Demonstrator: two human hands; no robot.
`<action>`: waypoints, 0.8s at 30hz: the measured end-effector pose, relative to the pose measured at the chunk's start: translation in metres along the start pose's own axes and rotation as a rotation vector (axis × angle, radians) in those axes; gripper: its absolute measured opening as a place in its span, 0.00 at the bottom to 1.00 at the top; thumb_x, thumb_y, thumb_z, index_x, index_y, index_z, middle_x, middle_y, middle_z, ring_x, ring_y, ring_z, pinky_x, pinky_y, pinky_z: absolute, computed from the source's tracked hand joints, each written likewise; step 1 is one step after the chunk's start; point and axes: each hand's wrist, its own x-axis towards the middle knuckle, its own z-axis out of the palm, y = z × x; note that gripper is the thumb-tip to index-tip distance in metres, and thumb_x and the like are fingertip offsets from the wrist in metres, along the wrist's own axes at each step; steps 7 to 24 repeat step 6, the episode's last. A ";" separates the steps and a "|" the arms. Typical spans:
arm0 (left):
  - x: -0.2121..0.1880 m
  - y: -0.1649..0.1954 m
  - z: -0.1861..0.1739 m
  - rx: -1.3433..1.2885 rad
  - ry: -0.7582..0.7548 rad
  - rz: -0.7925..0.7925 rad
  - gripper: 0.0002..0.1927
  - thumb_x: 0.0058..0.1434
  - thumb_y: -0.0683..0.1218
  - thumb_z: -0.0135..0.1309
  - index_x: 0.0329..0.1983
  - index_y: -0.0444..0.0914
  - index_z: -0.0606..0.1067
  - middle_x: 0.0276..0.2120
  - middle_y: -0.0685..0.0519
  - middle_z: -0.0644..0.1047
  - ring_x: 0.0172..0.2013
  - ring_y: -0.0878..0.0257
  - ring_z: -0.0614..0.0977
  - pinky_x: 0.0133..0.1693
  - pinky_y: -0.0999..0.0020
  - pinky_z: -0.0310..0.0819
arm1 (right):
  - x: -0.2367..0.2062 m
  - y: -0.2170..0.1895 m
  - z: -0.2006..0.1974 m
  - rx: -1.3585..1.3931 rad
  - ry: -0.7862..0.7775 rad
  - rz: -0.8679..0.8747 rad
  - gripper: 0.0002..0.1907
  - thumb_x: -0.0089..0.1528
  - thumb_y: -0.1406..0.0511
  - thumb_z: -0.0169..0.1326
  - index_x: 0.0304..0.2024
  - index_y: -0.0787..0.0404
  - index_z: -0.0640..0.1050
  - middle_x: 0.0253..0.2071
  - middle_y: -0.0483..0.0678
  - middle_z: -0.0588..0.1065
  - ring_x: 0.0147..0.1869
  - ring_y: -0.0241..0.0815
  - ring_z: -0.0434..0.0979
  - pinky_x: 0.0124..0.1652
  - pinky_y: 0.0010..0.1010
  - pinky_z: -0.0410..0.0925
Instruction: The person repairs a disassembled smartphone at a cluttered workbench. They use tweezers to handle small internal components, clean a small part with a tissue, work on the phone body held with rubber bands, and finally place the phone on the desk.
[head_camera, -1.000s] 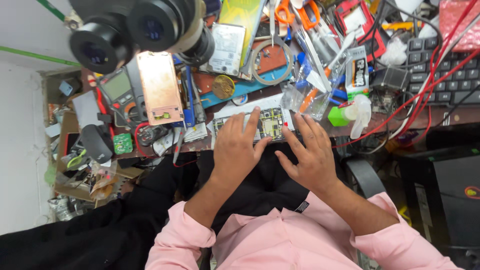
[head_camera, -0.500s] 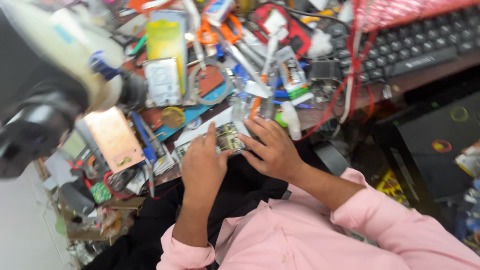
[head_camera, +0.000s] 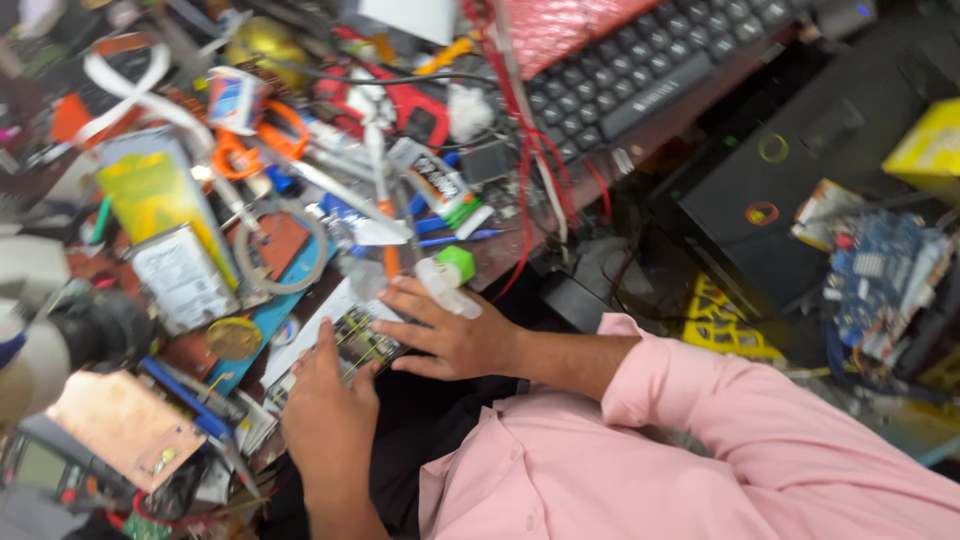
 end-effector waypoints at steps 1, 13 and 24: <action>-0.003 -0.002 0.003 0.000 0.000 -0.022 0.37 0.52 0.52 0.67 0.64 0.37 0.70 0.47 0.39 0.81 0.41 0.39 0.82 0.40 0.48 0.76 | -0.002 -0.001 0.000 0.022 -0.010 0.003 0.26 0.64 0.53 0.62 0.62 0.56 0.76 0.68 0.55 0.67 0.73 0.57 0.68 0.66 0.47 0.64; -0.023 -0.018 0.028 0.055 0.065 -0.081 0.41 0.54 0.55 0.71 0.70 0.41 0.71 0.47 0.39 0.81 0.42 0.42 0.84 0.44 0.51 0.77 | -0.024 -0.007 0.004 0.023 0.014 0.004 0.28 0.68 0.51 0.59 0.67 0.51 0.71 0.74 0.51 0.63 0.75 0.54 0.64 0.70 0.48 0.63; -0.023 -0.018 0.028 0.055 0.065 -0.081 0.41 0.54 0.55 0.71 0.70 0.41 0.71 0.47 0.39 0.81 0.42 0.42 0.84 0.44 0.51 0.77 | -0.024 -0.007 0.004 0.023 0.014 0.004 0.28 0.68 0.51 0.59 0.67 0.51 0.71 0.74 0.51 0.63 0.75 0.54 0.64 0.70 0.48 0.63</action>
